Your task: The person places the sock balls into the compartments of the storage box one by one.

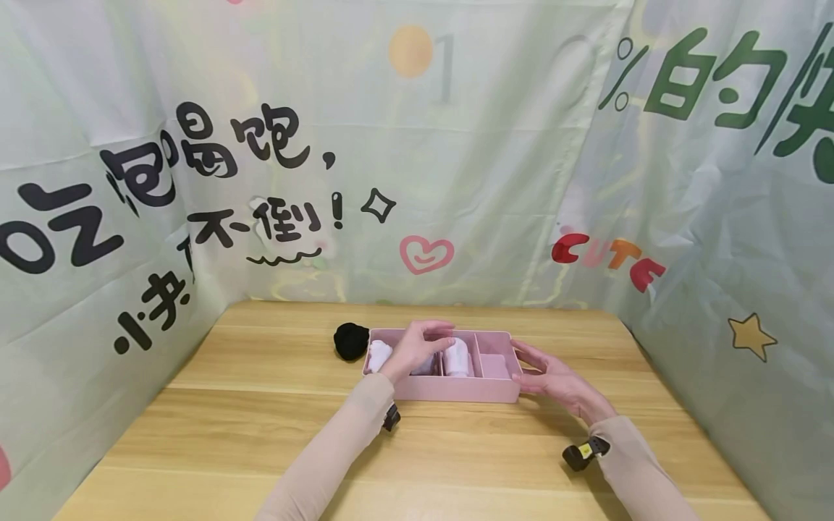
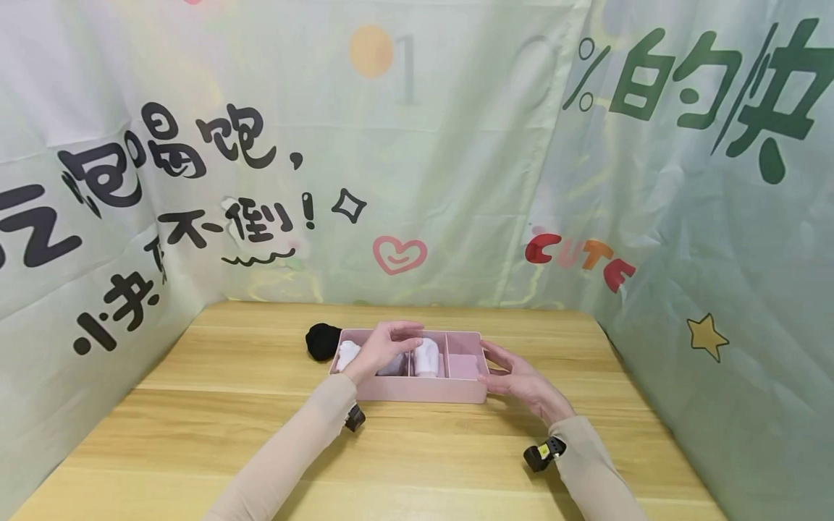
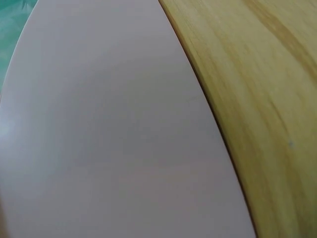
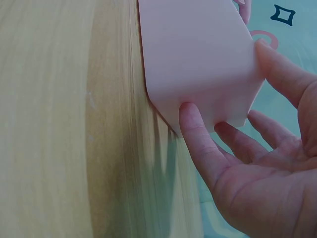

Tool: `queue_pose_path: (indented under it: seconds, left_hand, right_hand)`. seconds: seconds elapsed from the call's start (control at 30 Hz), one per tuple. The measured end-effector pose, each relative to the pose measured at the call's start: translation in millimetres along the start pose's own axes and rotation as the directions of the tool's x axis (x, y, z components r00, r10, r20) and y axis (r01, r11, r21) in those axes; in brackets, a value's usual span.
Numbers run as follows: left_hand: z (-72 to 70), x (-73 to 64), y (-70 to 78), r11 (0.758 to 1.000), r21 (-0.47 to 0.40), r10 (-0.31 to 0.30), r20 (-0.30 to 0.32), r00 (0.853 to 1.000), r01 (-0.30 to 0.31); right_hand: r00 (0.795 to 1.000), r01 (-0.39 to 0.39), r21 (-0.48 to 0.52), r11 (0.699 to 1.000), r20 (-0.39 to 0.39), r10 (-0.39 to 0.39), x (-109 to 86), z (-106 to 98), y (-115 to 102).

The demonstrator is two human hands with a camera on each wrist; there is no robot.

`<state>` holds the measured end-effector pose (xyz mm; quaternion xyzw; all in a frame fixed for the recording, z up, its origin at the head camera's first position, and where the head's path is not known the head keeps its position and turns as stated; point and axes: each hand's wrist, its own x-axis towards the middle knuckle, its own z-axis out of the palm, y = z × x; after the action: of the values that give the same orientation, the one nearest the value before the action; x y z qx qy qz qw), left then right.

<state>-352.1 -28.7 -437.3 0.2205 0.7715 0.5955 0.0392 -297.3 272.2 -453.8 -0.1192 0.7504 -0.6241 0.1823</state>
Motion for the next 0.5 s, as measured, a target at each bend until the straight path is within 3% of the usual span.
queue_pose_path:
  seconds: [0.5]
  left_hand:
    - [-10.1,-4.1,0.2,0.996,-0.064,0.062,-0.065,0.996,-0.066]
  right_hand:
    - [1.000,-0.006,-0.004,1.000,-0.007,0.006,-0.7,1.4,-3.3]
